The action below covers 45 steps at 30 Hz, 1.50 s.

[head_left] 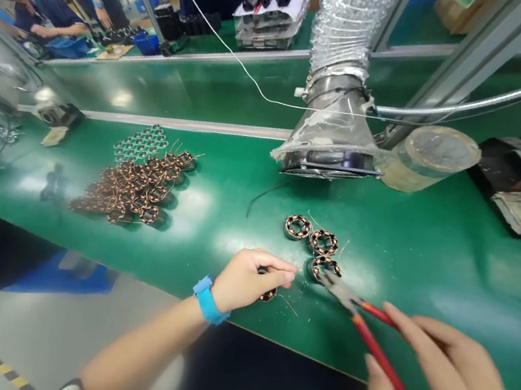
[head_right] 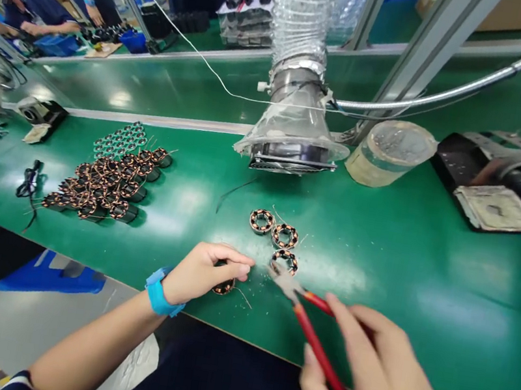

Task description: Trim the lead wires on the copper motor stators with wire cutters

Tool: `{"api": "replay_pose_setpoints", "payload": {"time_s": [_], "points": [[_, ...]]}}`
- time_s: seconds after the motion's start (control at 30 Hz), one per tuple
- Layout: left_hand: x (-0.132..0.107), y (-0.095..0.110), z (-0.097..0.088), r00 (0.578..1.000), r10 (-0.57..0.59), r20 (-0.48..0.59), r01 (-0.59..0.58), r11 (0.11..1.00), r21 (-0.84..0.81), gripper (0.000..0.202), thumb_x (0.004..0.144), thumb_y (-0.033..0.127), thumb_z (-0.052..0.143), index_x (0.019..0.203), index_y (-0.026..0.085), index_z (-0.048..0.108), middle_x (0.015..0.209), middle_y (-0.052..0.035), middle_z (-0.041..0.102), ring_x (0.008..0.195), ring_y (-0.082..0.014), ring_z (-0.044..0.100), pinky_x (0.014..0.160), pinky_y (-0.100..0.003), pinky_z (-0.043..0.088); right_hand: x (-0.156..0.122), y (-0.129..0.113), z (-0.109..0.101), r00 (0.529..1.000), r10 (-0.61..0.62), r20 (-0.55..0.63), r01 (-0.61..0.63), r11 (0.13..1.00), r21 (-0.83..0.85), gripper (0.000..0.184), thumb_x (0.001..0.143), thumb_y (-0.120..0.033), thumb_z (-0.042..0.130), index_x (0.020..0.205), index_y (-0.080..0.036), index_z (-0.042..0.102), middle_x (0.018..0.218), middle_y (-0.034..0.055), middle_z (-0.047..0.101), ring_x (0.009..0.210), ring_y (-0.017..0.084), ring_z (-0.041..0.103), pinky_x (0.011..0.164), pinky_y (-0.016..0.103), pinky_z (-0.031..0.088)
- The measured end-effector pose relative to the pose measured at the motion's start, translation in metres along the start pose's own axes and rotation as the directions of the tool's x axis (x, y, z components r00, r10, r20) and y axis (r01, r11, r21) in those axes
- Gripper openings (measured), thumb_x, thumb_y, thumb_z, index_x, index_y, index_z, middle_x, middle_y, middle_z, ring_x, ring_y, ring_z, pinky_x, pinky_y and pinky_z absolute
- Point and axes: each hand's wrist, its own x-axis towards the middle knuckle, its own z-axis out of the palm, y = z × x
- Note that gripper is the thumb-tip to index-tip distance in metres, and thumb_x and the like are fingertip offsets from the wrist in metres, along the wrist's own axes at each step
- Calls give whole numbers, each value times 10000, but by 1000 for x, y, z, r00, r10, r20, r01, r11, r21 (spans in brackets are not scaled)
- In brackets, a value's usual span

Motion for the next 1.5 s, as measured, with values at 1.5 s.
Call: {"api": "replay_pose_setpoints", "payload": {"time_s": [1.5], "points": [[-13, -6, -20, 986, 148, -79, -133, 976, 175, 227, 849, 234, 687, 1049, 164, 768, 917, -70, 750, 891, -199, 687, 883, -325, 528, 3, -27, 21, 952, 123, 281, -252, 834, 490, 356, 970, -465, 525, 1273, -281, 560, 1101, 57, 678, 913, 213, 701, 709, 275, 607]]}}
